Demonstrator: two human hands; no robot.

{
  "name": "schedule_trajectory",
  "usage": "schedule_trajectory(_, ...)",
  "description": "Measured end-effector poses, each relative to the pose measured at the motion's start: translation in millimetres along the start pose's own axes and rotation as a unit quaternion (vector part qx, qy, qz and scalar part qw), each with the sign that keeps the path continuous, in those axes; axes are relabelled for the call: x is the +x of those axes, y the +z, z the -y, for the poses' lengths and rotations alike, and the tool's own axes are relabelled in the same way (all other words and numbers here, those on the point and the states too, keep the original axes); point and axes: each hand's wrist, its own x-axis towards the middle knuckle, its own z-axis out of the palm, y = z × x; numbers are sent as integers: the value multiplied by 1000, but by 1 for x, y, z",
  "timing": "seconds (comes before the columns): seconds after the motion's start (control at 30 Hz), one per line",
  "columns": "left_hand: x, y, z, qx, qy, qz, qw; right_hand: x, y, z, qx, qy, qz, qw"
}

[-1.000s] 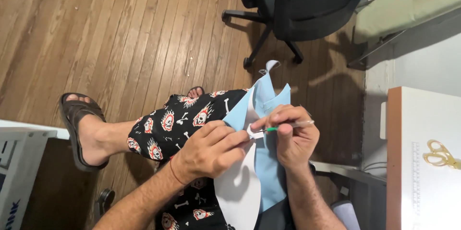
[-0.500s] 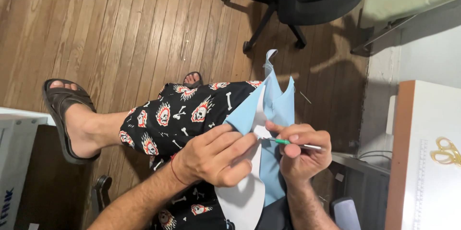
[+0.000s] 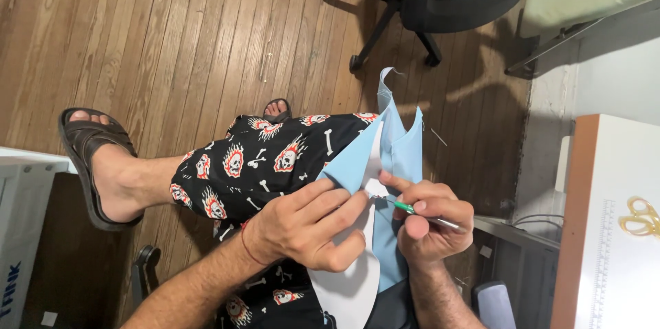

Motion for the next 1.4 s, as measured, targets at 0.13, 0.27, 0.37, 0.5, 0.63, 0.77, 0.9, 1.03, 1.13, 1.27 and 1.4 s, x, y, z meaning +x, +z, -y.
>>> schedule_trajectory(0.13, 3, -2, -1, 6, -3, -2, 1000, -1, 0, -1, 5, -12, 1, 1000)
schedule_trajectory(0.27, 0, -4, -1, 16, 9, 0, 1000, -1, 2, 2, -11, -21, 13, 1000)
schedule_trajectory(0.37, -3, -4, 0, 21, 19, 0, 1000, -3, 1, 3, -15, -11, 17, 1000)
schedule_trajectory(0.5, -8, -3, 1, 25, 25, -15, 999, 0, 3, 5, 6, 23, 21, 999)
schedule_trajectory(0.63, -6, -6, 1, 31, 22, -12, 999, -7, -4, 0, 40, 30, 39, 998)
schedule_trajectory(0.77, -8, -5, -1, 26, 5, -26, 999, -12, -8, -5, 13, -25, 70, 997)
schedule_trajectory(0.9, -13, -3, -2, 20, -3, -34, 999, -10, -10, -3, -17, -39, 114, 993)
schedule_trajectory(1.03, -13, -2, -5, 15, 1, -33, 999, -7, -4, 3, -128, -51, 129, 982)
schedule_trajectory(1.13, -12, -1, -6, 14, -2, -35, 999, -7, -5, 2, -68, 23, 91, 993)
schedule_trajectory(1.27, -16, 3, -4, 5, -14, -39, 999, 12, -9, 2, 78, 87, -53, 992)
schedule_trajectory(1.4, -22, 7, 0, -87, -78, -8, 993, 27, -13, 14, 162, 132, -42, 977)
